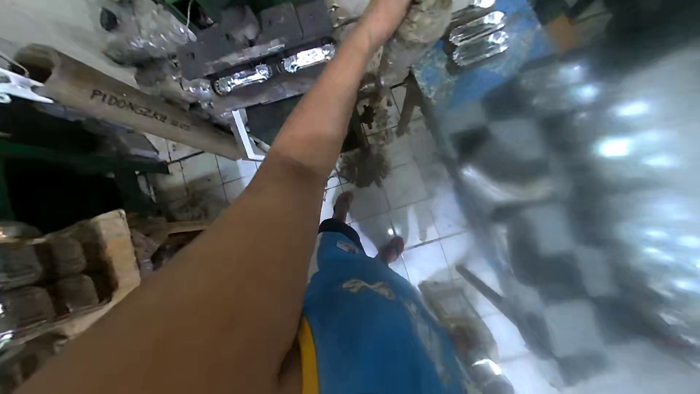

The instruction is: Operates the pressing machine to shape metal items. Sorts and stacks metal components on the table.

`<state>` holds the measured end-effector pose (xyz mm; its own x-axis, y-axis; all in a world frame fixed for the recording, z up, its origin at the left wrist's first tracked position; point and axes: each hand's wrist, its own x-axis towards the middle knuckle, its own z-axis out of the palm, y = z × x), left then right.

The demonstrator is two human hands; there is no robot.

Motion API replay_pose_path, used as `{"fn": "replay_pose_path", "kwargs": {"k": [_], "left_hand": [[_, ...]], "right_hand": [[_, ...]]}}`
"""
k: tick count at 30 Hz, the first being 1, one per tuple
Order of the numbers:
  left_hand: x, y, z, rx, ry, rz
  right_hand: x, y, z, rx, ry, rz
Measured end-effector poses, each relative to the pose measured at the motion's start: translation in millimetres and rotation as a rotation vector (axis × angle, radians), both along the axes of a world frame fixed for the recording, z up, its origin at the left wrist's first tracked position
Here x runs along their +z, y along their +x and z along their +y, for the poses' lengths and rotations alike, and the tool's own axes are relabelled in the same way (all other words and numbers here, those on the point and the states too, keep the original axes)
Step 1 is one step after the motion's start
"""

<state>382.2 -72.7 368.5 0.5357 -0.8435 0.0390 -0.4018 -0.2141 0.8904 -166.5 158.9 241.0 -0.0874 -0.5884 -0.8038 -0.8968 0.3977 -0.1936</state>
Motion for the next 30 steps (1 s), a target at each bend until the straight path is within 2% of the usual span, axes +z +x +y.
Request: {"fn": "replay_pose_path", "kwargs": {"k": [2,4,5,7,8,9,10,12,13,14,15,16,19,22,26,28,30], "left_hand": [[-34,13,15,0.030,-0.023,0.006],[-80,40,40,0.087,0.151,0.022],[-110,60,53,0.160,0.279,-0.013],[-173,107,77,0.255,0.498,-0.258],[-196,122,90,0.266,0.533,-0.385],[-208,131,99,0.287,0.508,-0.471],[-211,136,109,0.318,0.430,-0.526],[-205,136,140,0.384,0.250,-0.614],[-206,139,161,0.395,0.198,-0.639],[-211,144,182,0.396,0.169,-0.666],[-220,150,199,0.376,0.185,-0.669],[-228,156,213,0.333,0.237,-0.653],[-254,168,240,0.214,0.338,-0.692],[-263,167,245,0.252,0.346,-0.678],[-259,160,227,0.402,0.371,-0.592],[-262,164,222,0.459,0.284,-0.608],[-256,161,224,0.430,0.236,-0.566]], "right_hand": [[22,28,-1,-0.017,0.054,0.044],[46,52,5,-0.079,-0.028,-0.016],[64,78,-2,-0.113,0.007,0.005],[105,147,-29,-0.074,0.237,0.199],[107,166,-31,-0.015,0.225,0.225],[96,172,-29,0.044,0.124,0.202],[72,168,-29,0.117,0.009,0.152],[30,180,-68,0.373,0.208,0.199],[-8,172,-81,0.497,0.162,0.139],[-70,146,-78,0.541,-0.190,-0.027],[-113,139,-92,0.538,-0.300,-0.129],[-130,154,-113,0.534,-0.281,-0.179],[-113,252,-146,0.531,-0.255,-0.318],[-104,304,-141,0.580,-0.268,-0.497],[-102,295,-123,0.706,-0.149,-0.420],[-106,271,-121,0.755,-0.095,-0.305],[-115,237,-124,0.712,-0.120,-0.270]]}}
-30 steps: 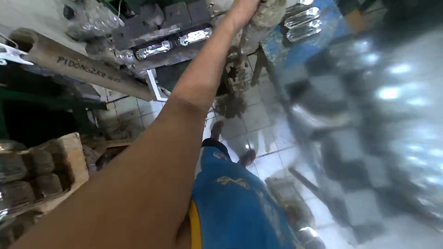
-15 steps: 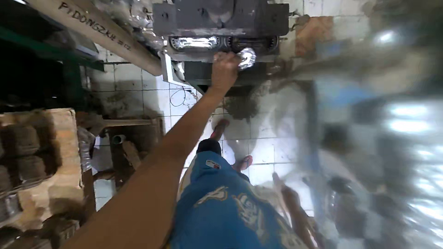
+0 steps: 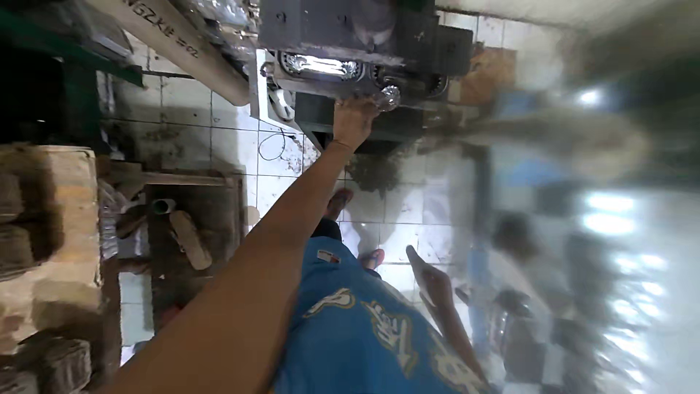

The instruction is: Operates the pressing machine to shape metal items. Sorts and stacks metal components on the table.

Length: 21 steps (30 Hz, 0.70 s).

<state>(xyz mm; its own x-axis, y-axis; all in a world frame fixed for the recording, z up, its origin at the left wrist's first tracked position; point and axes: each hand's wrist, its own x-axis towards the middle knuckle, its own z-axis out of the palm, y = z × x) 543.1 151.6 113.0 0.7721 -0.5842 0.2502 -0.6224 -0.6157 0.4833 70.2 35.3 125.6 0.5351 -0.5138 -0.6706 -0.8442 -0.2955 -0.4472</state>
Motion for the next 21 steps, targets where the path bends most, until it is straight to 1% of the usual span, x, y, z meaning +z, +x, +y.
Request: {"fn": "replay_pose_path", "kwargs": {"k": [2,4,5,7,8,9,10,11,13,14,15,17,18,19,20,21], "left_hand": [[20,-7,16,-0.123,0.036,0.101],[47,-11,44,-0.238,0.173,0.204],[58,-10,58,-0.245,0.264,0.231],[73,7,78,-0.173,0.422,0.272],[74,20,82,-0.136,0.472,0.264],[73,35,83,-0.108,0.498,0.243],[66,50,82,-0.096,0.495,0.213],[57,63,79,-0.087,0.477,0.195],[44,76,74,-0.068,0.439,0.180],[45,74,76,-0.053,0.405,0.161],[54,67,79,-0.035,0.347,0.132],[82,37,97,-0.036,0.218,0.110],[93,16,115,-0.056,0.176,0.178],[97,-6,139,-0.077,0.161,0.306],[92,-28,167,-0.075,0.166,0.479],[78,-49,200,-0.060,0.209,0.664]], "right_hand": [[-8,-36,-2,-0.133,-0.011,0.002],[-8,-68,-4,-0.232,0.012,0.073],[-8,-80,-6,-0.261,0.028,0.120],[-9,-89,-10,-0.238,0.045,0.199],[-9,-84,-14,-0.171,0.037,0.230],[-6,-67,-20,-0.065,0.008,0.252],[2,-39,-27,0.039,-0.034,0.227],[15,1,-35,0.135,-0.077,0.189],[55,101,-44,0.318,-0.205,0.087],[74,150,-45,0.398,-0.302,0.003],[84,192,-46,0.453,-0.417,-0.133],[89,269,-51,0.544,-0.645,-0.416],[88,305,-56,0.575,-0.705,-0.467],[83,335,-65,0.601,-0.727,-0.459],[73,358,-79,0.611,-0.750,-0.445],[61,373,-95,0.608,-0.767,-0.428]]}}
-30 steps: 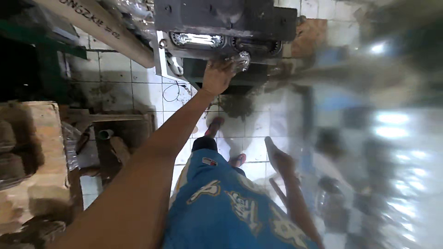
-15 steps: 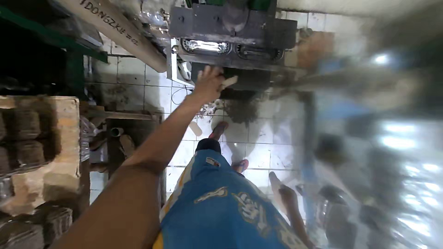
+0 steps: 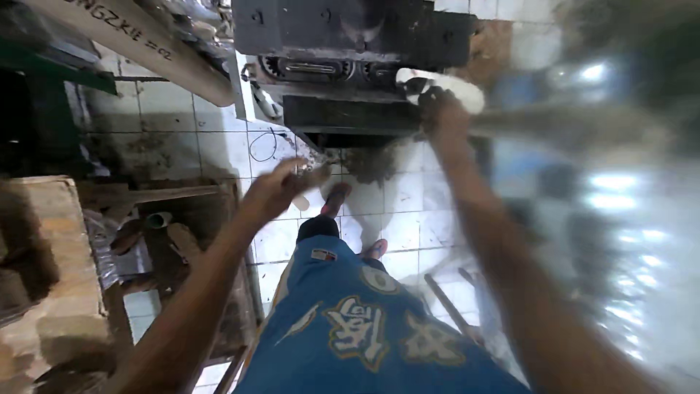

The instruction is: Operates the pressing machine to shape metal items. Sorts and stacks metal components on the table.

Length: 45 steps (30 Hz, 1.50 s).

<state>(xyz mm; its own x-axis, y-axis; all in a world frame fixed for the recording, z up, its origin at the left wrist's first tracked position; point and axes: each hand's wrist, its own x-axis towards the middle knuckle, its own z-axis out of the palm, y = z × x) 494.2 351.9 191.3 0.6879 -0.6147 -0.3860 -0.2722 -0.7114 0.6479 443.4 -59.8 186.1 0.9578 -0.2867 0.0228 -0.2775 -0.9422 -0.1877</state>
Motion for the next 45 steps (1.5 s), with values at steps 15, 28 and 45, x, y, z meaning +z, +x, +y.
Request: {"fn": "replay_pose_path", "kwargs": {"k": [15,28,45], "left_hand": [[-65,-147,159,0.597,0.096,0.856],[-94,-140,174,0.625,0.059,0.874],[-89,-112,148,0.547,0.145,0.879]], "right_hand": [[-13,78,22,-0.008,0.062,0.107],[-43,173,229,0.020,0.160,0.067],[-35,66,68,-0.088,-0.158,0.112]]}}
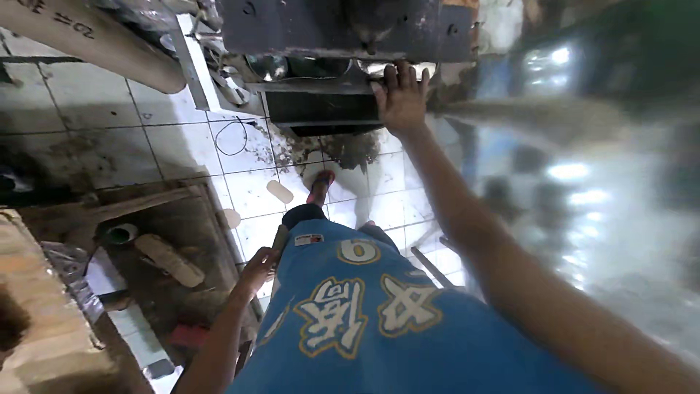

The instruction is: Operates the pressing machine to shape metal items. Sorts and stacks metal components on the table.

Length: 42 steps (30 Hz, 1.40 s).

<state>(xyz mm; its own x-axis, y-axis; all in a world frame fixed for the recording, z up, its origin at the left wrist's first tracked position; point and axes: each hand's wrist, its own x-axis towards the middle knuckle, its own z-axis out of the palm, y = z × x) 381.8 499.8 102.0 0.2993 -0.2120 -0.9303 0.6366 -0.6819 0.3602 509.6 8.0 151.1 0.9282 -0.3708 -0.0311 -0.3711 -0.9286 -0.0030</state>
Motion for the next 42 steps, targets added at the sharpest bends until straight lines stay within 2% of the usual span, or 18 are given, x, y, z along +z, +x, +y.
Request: {"fn": "replay_pose_path", "kwargs": {"k": [2,6,10,13,17,22,28,33,35,38,42], "left_hand": [[-5,-1,-2,-0.030,0.013,-0.022],[-2,0,-9,-0.139,-0.016,0.041],[-3,3,-5,-0.154,-0.020,0.093],[-9,-5,1,-0.181,-0.028,0.096],[-4,-25,7,-0.153,-0.047,0.040],[3,-52,0,-0.082,0.069,0.066],[4,-73,-11,-0.060,0.093,0.019],[4,-65,-27,-0.081,0.075,-0.023],[12,-55,-36,-0.108,0.087,-0.018],[2,-45,-33,-0.162,0.046,0.002],[-13,-27,-23,-0.165,0.002,0.058]], "right_hand": [[10,0,6,-0.022,0.021,0.064],[5,1,11,-0.079,0.069,0.103],[24,12,4,-0.048,0.160,0.175],[22,-3,4,-0.015,0.154,0.189],[14,0,5,-0.032,0.120,0.128],[19,-2,-1,-0.016,0.195,0.133],[3,-26,-15,-0.037,0.183,-0.113],[4,-27,-29,0.014,0.101,-0.049],[12,-20,-29,0.026,0.108,-0.023],[21,-21,-28,0.005,0.159,0.055],[21,-33,16,0.003,0.209,-0.064]]}}
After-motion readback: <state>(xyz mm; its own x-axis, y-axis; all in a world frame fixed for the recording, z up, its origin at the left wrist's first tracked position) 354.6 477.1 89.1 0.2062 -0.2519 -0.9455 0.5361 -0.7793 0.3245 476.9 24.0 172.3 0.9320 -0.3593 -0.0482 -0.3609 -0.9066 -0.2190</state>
